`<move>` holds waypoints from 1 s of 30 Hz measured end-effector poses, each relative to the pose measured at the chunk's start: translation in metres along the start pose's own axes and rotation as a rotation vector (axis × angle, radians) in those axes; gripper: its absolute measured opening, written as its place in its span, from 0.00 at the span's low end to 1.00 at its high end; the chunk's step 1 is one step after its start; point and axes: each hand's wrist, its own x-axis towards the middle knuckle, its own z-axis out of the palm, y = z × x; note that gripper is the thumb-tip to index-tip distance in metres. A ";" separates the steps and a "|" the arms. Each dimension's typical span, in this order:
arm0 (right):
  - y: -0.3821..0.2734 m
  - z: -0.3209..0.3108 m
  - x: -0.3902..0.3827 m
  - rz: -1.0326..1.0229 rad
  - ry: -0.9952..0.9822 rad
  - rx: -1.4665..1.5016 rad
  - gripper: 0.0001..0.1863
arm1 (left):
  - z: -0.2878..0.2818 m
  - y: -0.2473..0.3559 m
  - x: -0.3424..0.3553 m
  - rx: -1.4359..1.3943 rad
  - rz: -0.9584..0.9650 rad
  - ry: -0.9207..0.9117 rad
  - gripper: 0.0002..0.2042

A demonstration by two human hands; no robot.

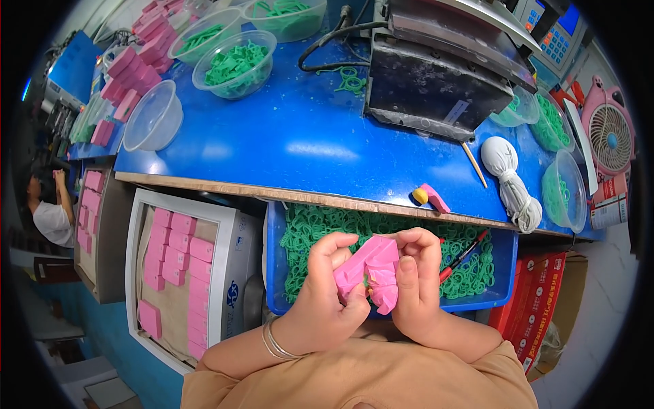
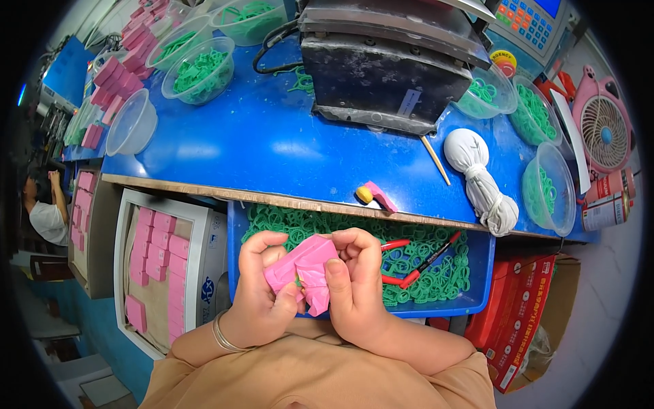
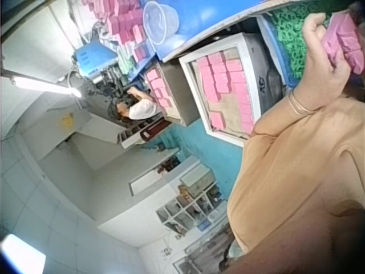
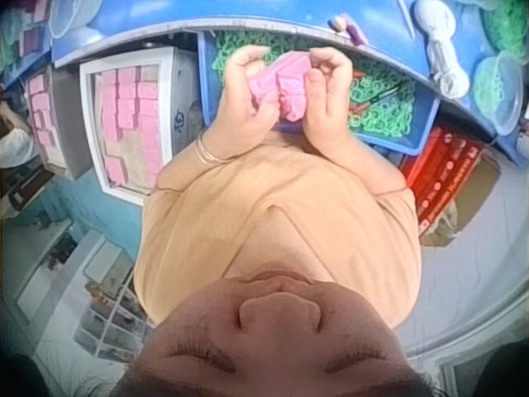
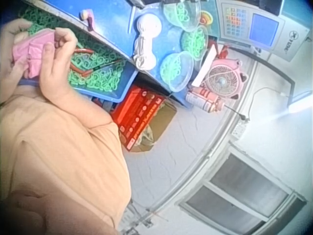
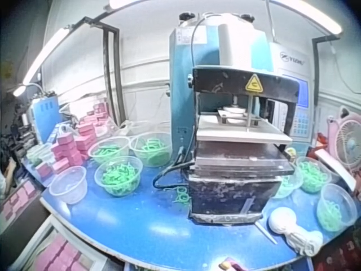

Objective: Removing molded items and preparing silicone molds at a production station.

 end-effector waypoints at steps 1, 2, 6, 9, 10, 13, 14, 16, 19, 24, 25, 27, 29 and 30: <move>0.001 -0.001 0.000 0.016 0.001 0.004 0.15 | 0.000 0.001 0.000 0.000 -0.001 -0.001 0.27; 0.001 -0.002 0.000 0.017 0.002 0.005 0.15 | 0.000 0.002 0.001 -0.025 -0.017 -0.009 0.26; -0.003 -0.005 0.000 0.061 -0.055 -0.080 0.20 | 0.000 0.005 -0.001 -0.065 -0.061 -0.024 0.24; -0.005 -0.001 0.001 0.069 -0.043 -0.115 0.22 | 0.001 0.002 -0.002 -0.040 -0.030 -0.022 0.24; -0.006 0.000 0.001 0.077 -0.027 -0.135 0.24 | 0.000 0.002 -0.002 -0.039 -0.030 -0.023 0.24; -0.005 -0.002 0.001 0.079 -0.040 -0.173 0.24 | 0.000 0.001 -0.004 -0.019 -0.027 -0.020 0.24; -0.006 -0.003 0.000 0.077 -0.040 -0.172 0.24 | -0.001 -0.001 -0.005 -0.004 -0.044 -0.013 0.23; -0.007 -0.004 0.000 0.179 -0.007 -0.066 0.24 | -0.004 -0.002 -0.005 0.012 -0.058 -0.008 0.22; -0.010 -0.008 0.002 0.199 -0.017 -0.015 0.24 | -0.008 0.001 -0.002 -0.110 -0.156 -0.034 0.25; -0.024 -0.009 0.005 0.213 -0.019 0.170 0.22 | -0.019 -0.003 0.010 0.334 0.253 -0.174 0.37; -0.026 -0.008 0.004 0.236 -0.030 0.199 0.22 | -0.018 -0.007 0.010 0.215 0.190 -0.162 0.39; -0.031 -0.005 0.004 0.252 -0.056 0.234 0.22 | -0.017 -0.021 0.013 -0.074 0.139 -0.171 0.41; -0.034 -0.001 0.003 0.367 0.017 0.331 0.22 | -0.008 -0.017 0.011 -0.730 0.017 -0.091 0.35; -0.033 -0.002 0.002 0.366 -0.003 0.339 0.22 | -0.010 -0.015 0.012 -0.719 0.027 -0.076 0.35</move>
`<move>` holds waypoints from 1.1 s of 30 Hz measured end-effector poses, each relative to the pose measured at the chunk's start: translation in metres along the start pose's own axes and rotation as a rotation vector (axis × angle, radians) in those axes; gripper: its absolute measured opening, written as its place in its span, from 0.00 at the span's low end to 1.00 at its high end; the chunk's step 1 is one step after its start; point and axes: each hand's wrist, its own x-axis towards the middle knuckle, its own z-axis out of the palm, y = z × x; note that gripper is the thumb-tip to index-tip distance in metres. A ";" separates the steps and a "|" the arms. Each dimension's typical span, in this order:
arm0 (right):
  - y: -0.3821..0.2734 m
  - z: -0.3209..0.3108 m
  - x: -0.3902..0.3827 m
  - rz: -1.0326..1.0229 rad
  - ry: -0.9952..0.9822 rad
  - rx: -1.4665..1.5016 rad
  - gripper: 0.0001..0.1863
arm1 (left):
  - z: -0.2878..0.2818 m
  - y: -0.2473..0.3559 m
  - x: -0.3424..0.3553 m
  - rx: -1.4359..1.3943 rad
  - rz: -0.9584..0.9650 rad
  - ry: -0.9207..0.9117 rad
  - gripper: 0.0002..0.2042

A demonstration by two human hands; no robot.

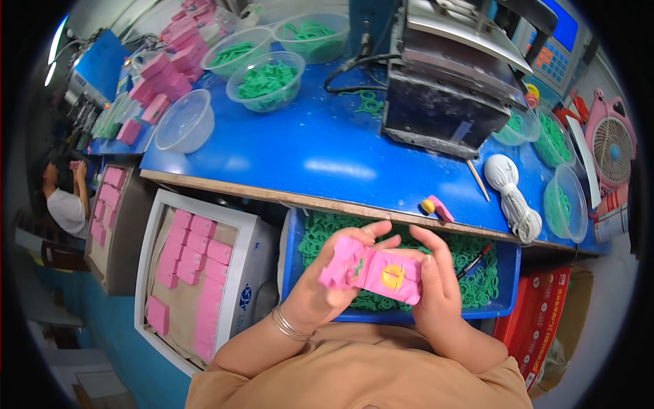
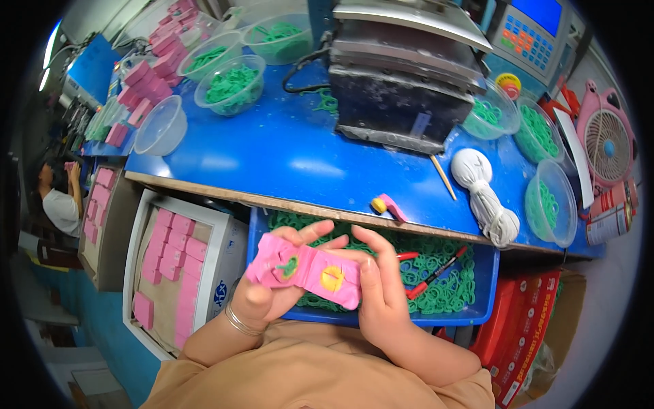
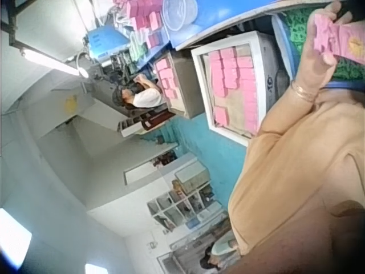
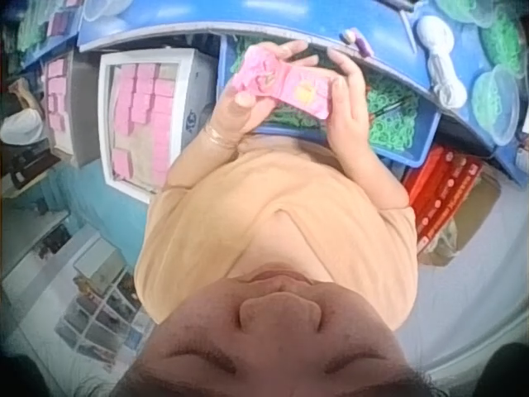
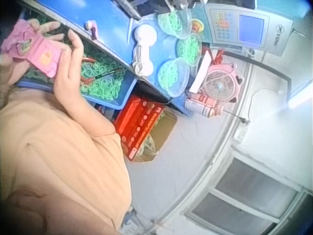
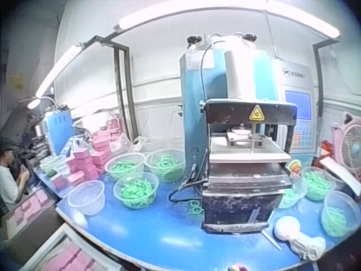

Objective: Removing molded items and preparing silicone molds at a production station.

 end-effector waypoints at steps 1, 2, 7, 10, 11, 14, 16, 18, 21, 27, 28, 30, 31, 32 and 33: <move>0.001 -0.003 -0.001 -0.042 -0.030 -0.163 0.21 | -0.002 0.004 0.002 -0.149 -0.018 0.013 0.36; 0.003 -0.007 -0.002 -0.086 -0.061 -0.324 0.21 | -0.004 0.008 0.002 -0.298 -0.033 0.025 0.38; 0.032 -0.017 -0.012 0.241 -0.298 -0.262 0.28 | 0.002 0.014 0.005 -0.499 -0.096 0.125 0.44; 0.042 -0.021 -0.011 0.248 -0.320 -0.518 0.31 | 0.006 0.016 -0.001 -0.429 -0.199 0.123 0.40; 0.037 -0.020 -0.009 0.222 -0.311 -0.647 0.31 | 0.010 0.019 0.000 -0.401 -0.179 0.144 0.34; 0.022 -0.022 -0.006 -0.061 -0.414 -0.936 0.32 | 0.011 0.019 -0.002 -0.377 -0.160 0.171 0.28; 0.009 -0.022 -0.003 -0.126 -0.354 -0.839 0.30 | 0.005 0.014 -0.003 -0.410 -0.140 0.123 0.25; -0.011 -0.018 0.006 -0.568 -0.399 -0.850 0.29 | 0.003 0.011 -0.004 -0.443 -0.118 0.081 0.22; -0.033 0.005 0.021 -0.649 -0.430 -0.928 0.21 | 0.002 0.010 -0.006 -0.384 -0.107 0.101 0.18; -0.034 0.002 0.029 -0.798 -0.514 -1.054 0.17 | 0.011 0.011 -0.003 -0.292 -0.189 0.306 0.18; -0.032 0.002 0.028 -0.799 -0.473 -1.062 0.15 | 0.008 0.010 -0.004 -0.291 -0.188 0.308 0.18; -0.028 -0.001 0.027 -0.800 -0.433 -1.067 0.14 | 0.001 0.008 -0.006 -0.488 -0.178 0.174 0.18; -0.025 -0.004 0.028 -0.735 -0.380 -1.005 0.13 | 0.001 0.010 -0.005 -0.487 -0.177 0.175 0.18; -0.021 -0.007 0.027 -0.670 -0.328 -0.941 0.13 | 0.002 0.012 -0.004 -0.487 -0.185 0.191 0.18; -0.012 -0.009 0.020 -0.407 -0.242 -0.737 0.08 | 0.004 0.014 -0.003 -0.490 -0.199 0.200 0.19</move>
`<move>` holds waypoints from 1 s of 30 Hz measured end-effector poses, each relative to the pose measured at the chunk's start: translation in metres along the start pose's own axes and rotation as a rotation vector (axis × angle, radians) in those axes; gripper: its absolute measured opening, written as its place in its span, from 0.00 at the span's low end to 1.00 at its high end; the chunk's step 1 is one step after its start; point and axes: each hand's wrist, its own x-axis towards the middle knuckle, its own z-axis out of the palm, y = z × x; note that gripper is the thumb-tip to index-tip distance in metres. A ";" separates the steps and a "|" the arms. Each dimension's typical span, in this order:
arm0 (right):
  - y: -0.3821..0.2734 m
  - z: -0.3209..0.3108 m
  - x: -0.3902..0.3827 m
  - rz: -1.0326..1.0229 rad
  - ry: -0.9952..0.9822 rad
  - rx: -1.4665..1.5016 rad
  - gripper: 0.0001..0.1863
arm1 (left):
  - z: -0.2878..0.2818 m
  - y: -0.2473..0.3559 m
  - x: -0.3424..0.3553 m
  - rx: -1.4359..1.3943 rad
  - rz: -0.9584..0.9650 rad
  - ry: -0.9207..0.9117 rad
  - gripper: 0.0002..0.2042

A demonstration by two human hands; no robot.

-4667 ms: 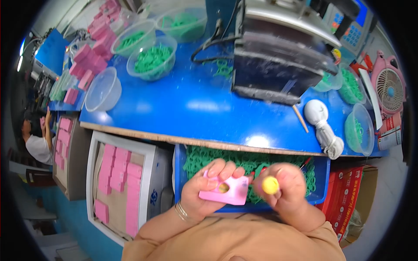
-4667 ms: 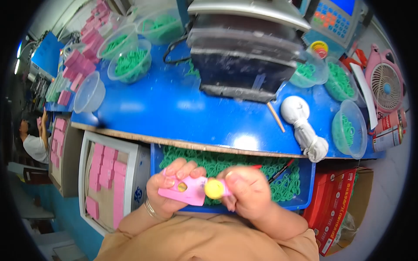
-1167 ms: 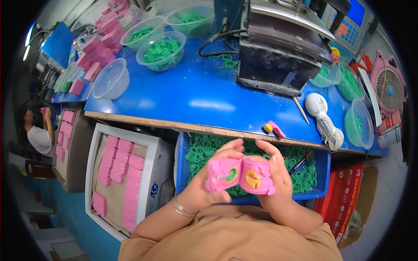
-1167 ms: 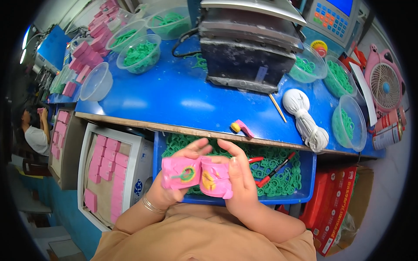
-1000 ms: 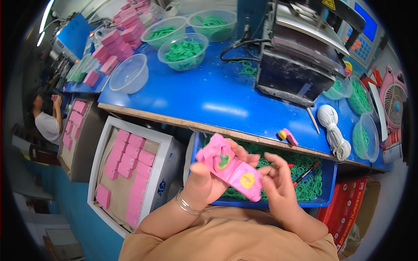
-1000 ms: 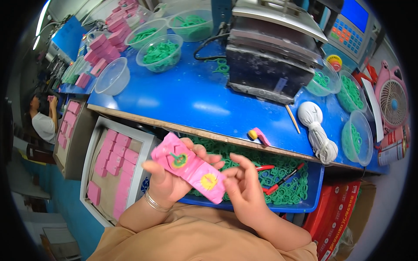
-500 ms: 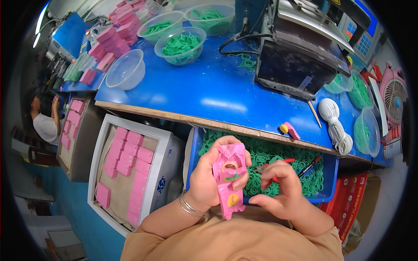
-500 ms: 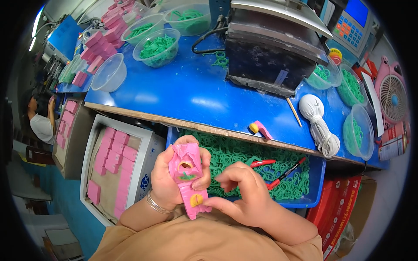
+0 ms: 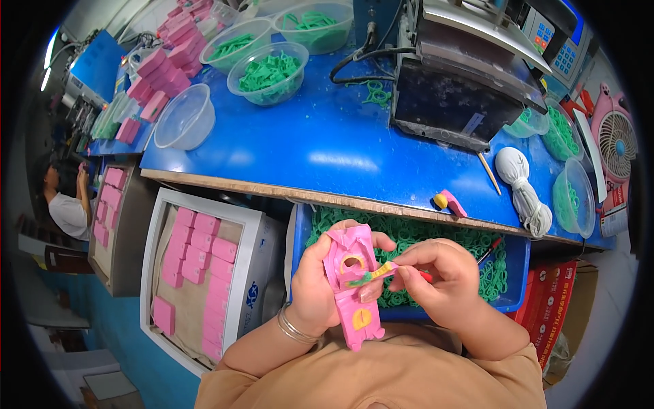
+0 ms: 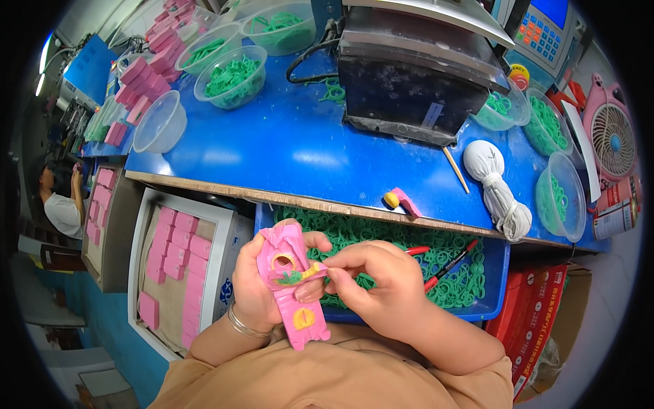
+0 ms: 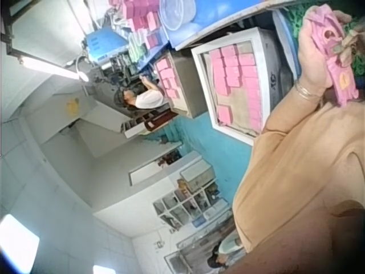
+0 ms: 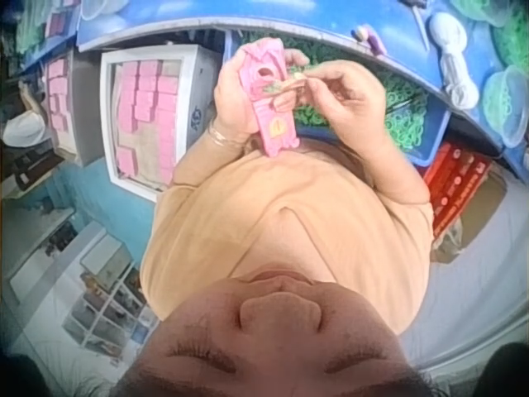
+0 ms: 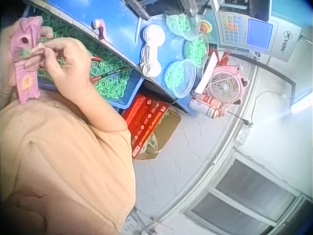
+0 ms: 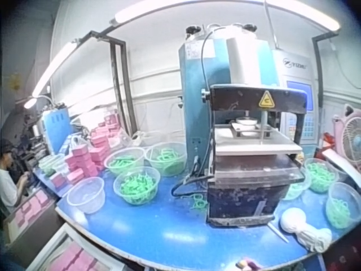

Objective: Removing molded items and preparing silicone molds at a production station.

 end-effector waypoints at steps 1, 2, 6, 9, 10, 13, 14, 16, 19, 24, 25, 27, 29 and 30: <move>0.002 0.005 -0.006 0.001 0.002 -0.001 0.08 | 0.003 0.001 0.001 -0.001 -0.002 -0.001 0.19; 0.003 0.009 -0.010 0.278 0.052 0.393 0.07 | 0.005 0.001 0.002 -0.012 -0.036 0.013 0.19; 0.011 0.009 -0.013 0.706 -0.005 0.905 0.06 | -0.006 0.002 0.001 0.037 -0.099 -0.046 0.20; 0.011 0.020 -0.018 0.595 0.096 0.689 0.07 | -0.011 -0.002 0.002 0.027 -0.061 -0.065 0.21; 0.011 0.023 -0.020 0.405 0.246 0.424 0.08 | -0.010 -0.001 0.002 0.027 -0.064 -0.067 0.21; -0.011 0.008 -0.005 -0.186 0.034 -0.244 0.16 | -0.007 -0.001 -0.002 0.093 0.004 -0.065 0.20; -0.015 0.009 -0.001 -0.196 -0.006 -0.294 0.22 | -0.002 -0.004 -0.003 0.167 0.059 0.061 0.19; -0.015 0.014 0.004 -0.241 -0.004 -0.330 0.21 | -0.006 -0.008 -0.003 0.334 0.156 0.155 0.18; -0.018 0.015 0.006 -0.282 -0.001 -0.324 0.18 | 0.006 -0.012 -0.004 0.377 0.211 0.270 0.19; -0.022 0.019 0.002 -0.493 0.023 -0.498 0.16 | -0.004 -0.013 -0.004 0.473 0.276 0.138 0.20; -0.020 0.021 0.001 -0.494 0.023 -0.500 0.16 | -0.005 -0.013 -0.003 0.547 0.301 0.119 0.21; -0.013 0.024 -0.001 -0.597 0.001 -0.561 0.17 | -0.010 -0.011 -0.002 0.692 0.370 0.102 0.23; -0.015 0.024 -0.004 -0.510 -0.006 -0.537 0.15 | -0.011 -0.008 -0.002 0.837 0.439 0.088 0.25; -0.014 0.023 -0.006 -0.390 -0.017 -0.526 0.14 | -0.009 -0.007 -0.003 0.943 0.535 0.085 0.25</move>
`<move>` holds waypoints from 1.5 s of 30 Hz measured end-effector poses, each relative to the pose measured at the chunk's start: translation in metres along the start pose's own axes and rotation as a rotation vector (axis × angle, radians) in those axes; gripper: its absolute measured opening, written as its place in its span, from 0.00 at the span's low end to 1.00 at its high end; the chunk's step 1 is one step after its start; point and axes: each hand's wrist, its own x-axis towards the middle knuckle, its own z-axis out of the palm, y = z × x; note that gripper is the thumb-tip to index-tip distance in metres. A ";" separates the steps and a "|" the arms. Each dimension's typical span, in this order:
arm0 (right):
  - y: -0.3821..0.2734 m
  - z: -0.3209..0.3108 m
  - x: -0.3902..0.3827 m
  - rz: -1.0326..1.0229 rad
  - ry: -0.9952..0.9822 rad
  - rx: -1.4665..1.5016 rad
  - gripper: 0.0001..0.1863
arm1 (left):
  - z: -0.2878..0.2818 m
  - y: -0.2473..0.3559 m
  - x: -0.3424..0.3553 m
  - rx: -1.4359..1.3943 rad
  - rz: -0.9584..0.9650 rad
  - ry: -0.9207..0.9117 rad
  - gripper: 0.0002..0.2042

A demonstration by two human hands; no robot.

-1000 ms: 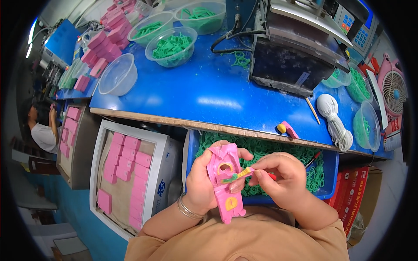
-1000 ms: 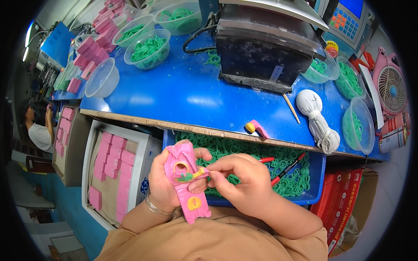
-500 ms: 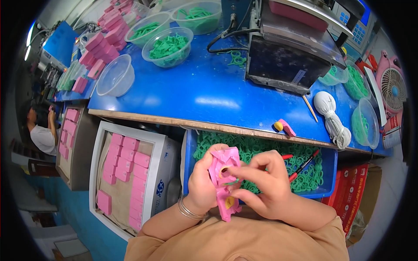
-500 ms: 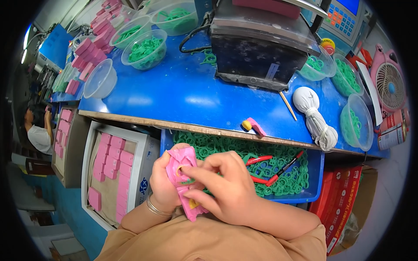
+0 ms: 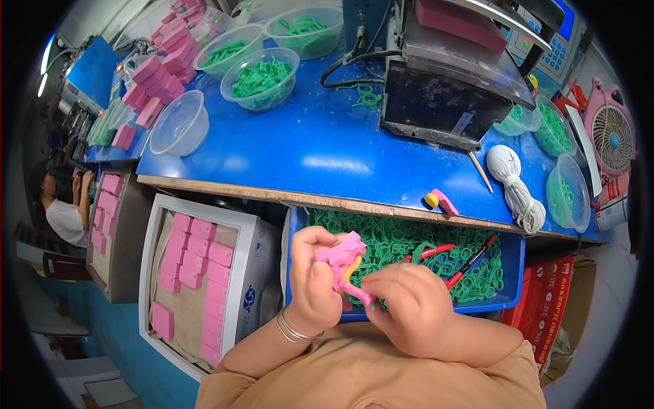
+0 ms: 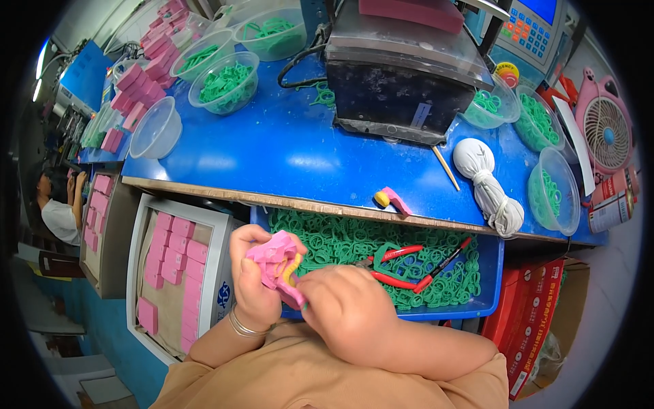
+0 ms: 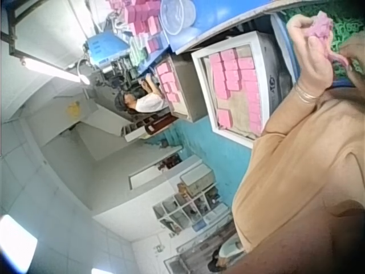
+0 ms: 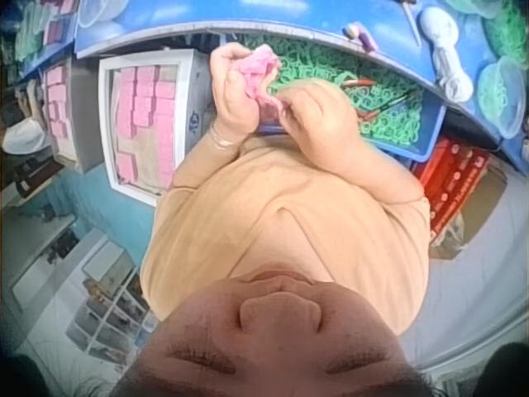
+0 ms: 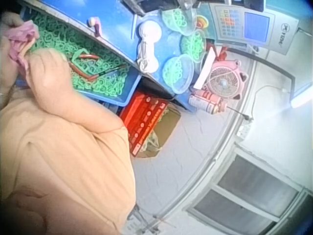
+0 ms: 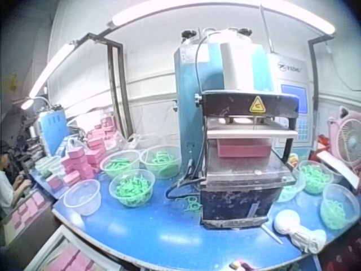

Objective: Removing molded items and preparing silicone molds at a production station.

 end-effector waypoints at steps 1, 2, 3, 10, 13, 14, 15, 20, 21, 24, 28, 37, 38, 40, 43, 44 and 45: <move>-0.001 0.000 0.000 0.111 -0.038 0.018 0.13 | -0.001 0.002 0.000 0.105 0.096 0.016 0.26; -0.001 -0.002 0.003 0.167 -0.075 0.036 0.12 | -0.008 -0.008 0.003 0.075 0.320 -0.047 0.24; 0.003 0.000 0.002 0.171 -0.075 0.034 0.12 | -0.009 -0.004 0.006 0.073 0.318 -0.049 0.24; 0.026 0.002 -0.009 0.384 0.135 0.568 0.13 | -0.035 0.026 -0.007 -0.104 0.023 -0.049 0.30; 0.025 0.006 -0.016 0.425 0.124 0.768 0.15 | -0.018 0.034 -0.015 0.066 -0.264 -0.197 0.20; 0.026 0.008 -0.020 0.410 0.086 0.858 0.17 | -0.018 0.030 -0.016 0.198 -0.186 -0.284 0.19; 0.024 0.008 -0.020 0.412 0.082 0.863 0.17 | -0.019 0.025 -0.015 0.334 -0.108 -0.366 0.18; 0.029 -0.011 -0.029 0.676 -0.052 0.425 0.19 | -0.013 0.025 -0.013 0.288 -0.057 -0.276 0.13; 0.034 -0.020 -0.030 0.677 -0.213 0.093 0.16 | -0.014 0.025 -0.015 0.291 -0.059 -0.267 0.13; 0.057 -0.026 -0.053 0.513 -0.432 -0.352 0.12 | -0.013 0.022 -0.015 0.257 -0.047 -0.230 0.13; 0.064 -0.028 -0.063 0.437 -0.529 -0.345 0.10 | -0.013 0.016 -0.017 0.292 -0.009 -0.200 0.13; 0.066 -0.024 -0.061 0.659 -0.096 -0.508 0.17 | -0.007 0.018 -0.019 0.132 -0.272 -0.124 0.09; 0.065 -0.025 -0.057 0.578 -0.022 -0.500 0.18 | -0.007 0.019 -0.019 0.087 -0.337 -0.096 0.08; 0.061 -0.021 -0.059 0.481 -0.029 -0.489 0.17 | -0.005 0.016 -0.020 0.059 -0.342 -0.036 0.07; 0.056 -0.014 -0.069 0.422 -0.318 -0.390 0.10 | -0.006 0.014 -0.021 0.021 -0.362 0.028 0.05; 0.057 -0.010 -0.072 0.445 -0.398 -0.445 0.09 | -0.006 0.015 -0.022 0.004 -0.395 0.035 0.06; 0.057 -0.008 -0.074 0.462 -0.476 -0.496 0.09 | -0.006 0.015 -0.022 -0.010 -0.425 0.045 0.06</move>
